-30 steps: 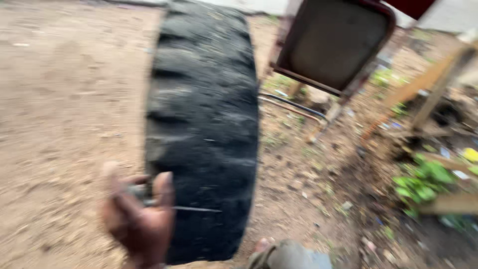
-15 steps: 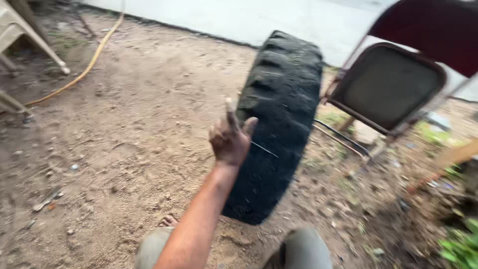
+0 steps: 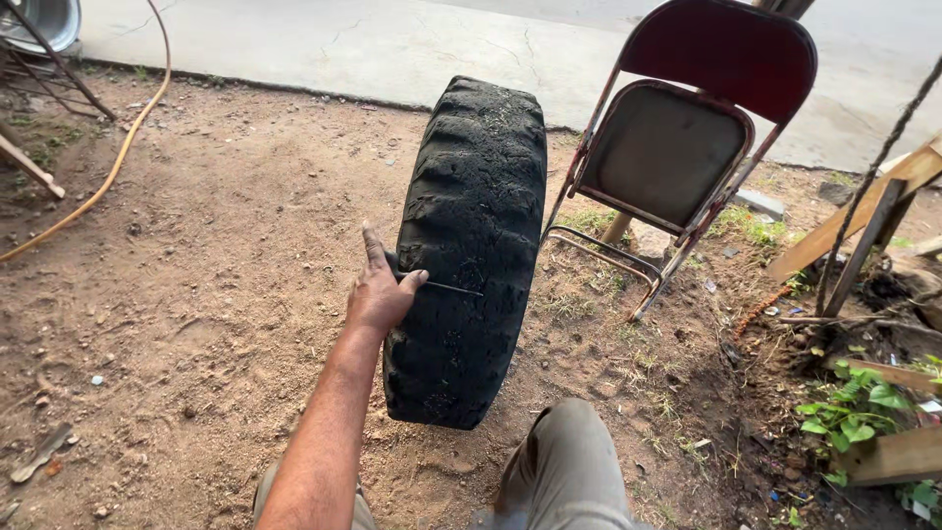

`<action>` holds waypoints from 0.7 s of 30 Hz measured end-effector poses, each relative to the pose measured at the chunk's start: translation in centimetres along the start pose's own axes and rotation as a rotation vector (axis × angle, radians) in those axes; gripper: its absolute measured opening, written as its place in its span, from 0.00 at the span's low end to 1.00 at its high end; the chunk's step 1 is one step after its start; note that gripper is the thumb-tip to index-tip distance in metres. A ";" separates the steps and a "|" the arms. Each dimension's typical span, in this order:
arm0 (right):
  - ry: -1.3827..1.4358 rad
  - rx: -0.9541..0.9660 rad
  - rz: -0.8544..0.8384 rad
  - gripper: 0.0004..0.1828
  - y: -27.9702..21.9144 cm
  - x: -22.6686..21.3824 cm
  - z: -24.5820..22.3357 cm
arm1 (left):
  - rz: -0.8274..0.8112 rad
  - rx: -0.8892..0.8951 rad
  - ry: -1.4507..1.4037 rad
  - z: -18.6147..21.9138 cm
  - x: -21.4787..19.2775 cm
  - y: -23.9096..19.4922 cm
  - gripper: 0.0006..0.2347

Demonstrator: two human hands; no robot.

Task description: The person sits on the ground and uses a metal tool to scrape dirt and debris from the treads of a large tire. They rotate the tire to access different sections and continue cleaning the surface.

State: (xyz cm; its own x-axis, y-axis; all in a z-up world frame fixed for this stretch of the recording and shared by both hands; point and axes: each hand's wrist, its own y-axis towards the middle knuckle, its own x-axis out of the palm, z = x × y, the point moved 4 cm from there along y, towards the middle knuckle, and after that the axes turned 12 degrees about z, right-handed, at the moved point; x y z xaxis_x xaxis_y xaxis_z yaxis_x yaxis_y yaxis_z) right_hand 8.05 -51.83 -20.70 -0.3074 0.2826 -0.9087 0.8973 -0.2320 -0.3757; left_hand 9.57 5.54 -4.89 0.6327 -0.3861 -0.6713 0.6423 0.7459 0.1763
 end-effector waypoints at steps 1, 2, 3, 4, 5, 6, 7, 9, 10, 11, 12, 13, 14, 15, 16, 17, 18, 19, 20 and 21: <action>-0.007 -0.007 -0.002 0.28 0.5 -0.2 -0.7 | 0.025 -0.006 -0.008 -0.2 -0.3 -0.3 0.54; -0.015 -0.017 -0.001 0.28 1.0 -0.4 -1.4 | 0.050 -0.011 -0.017 -0.4 -0.5 -0.6 0.54; -0.027 -0.024 -0.009 0.28 1.7 -0.3 -2.1 | 0.076 0.002 -0.018 -0.4 -0.8 -0.9 0.51; -0.038 -0.036 -0.014 0.28 2.4 -0.2 -2.7 | 0.103 0.015 -0.019 -0.5 -1.2 -1.2 0.49; -0.048 -0.042 -0.023 0.28 2.8 0.1 -3.0 | 0.122 0.036 -0.019 -0.3 -1.5 -1.5 0.47; -0.060 -0.053 -0.032 0.28 3.1 0.2 -3.2 | 0.154 0.049 -0.019 -0.3 -1.9 -2.1 0.45; -0.068 -0.058 -0.031 0.28 3.5 0.1 -3.6 | 0.187 0.071 -0.023 -0.1 -2.5 -2.6 0.44; -0.103 -0.140 -0.027 0.28 3.5 -0.9 -4.4 | 0.254 0.148 -0.027 1.1 -3.2 -3.2 0.42; -0.107 -0.196 -0.015 0.28 3.1 -1.7 -5.0 | 0.287 0.204 -0.027 1.8 -3.5 -3.8 0.41; -0.022 -0.309 0.022 0.28 3.5 -3.0 -8.0 | 0.327 0.253 -0.024 2.5 -4.0 -4.3 0.40; 0.069 -0.413 0.055 0.28 3.5 -4.4 -11.3 | 0.334 0.286 -0.025 3.2 -4.2 -4.6 0.38; 0.177 -0.532 0.101 0.28 3.7 -6.0 -15.8 | 0.346 0.319 -0.022 4.0 -4.6 -4.6 0.37; 0.457 -0.618 0.082 0.28 3.0 -7.4 -19.7 | 0.359 0.353 -0.018 4.8 -5.0 -4.7 0.36; 0.577 -0.768 0.126 0.32 2.5 -9.1 -24.4 | 0.395 0.393 -0.002 5.4 -5.5 -5.0 0.35; 0.612 -0.780 0.221 0.38 2.1 -10.4 -28.2 | 0.430 0.434 0.015 6.0 -5.9 -5.4 0.35; 0.825 -0.798 0.186 0.43 1.4 -11.4 -31.3 | 0.454 0.472 0.029 6.5 -6.0 -6.2 0.34; 0.862 -0.714 0.202 0.44 1.3 -11.9 -34.4 | 0.458 0.436 0.013 6.5 -6.0 -6.7 0.34; 0.899 -0.628 0.220 0.45 1.0 -12.0 -36.5 | 0.462 0.401 -0.002 6.4 -5.9 -7.3 0.34; 0.959 -0.683 0.246 0.45 0.1 -11.7 -38.2 | 0.467 0.366 -0.018 6.3 -5.8 -7.8 0.34; 1.021 -0.740 0.272 0.46 -0.6 -11.2 -40.1 | 0.486 0.331 -0.038 6.0 -5.8 -8.2 0.34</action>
State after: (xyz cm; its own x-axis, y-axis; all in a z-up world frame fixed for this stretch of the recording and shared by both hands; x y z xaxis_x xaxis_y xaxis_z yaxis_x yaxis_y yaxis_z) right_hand 23.62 -17.54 -3.00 -0.0022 0.9640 -0.2660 0.9546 0.0812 0.2865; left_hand 3.25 -1.65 1.85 0.8994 -0.0665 -0.4319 0.3719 0.6356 0.6766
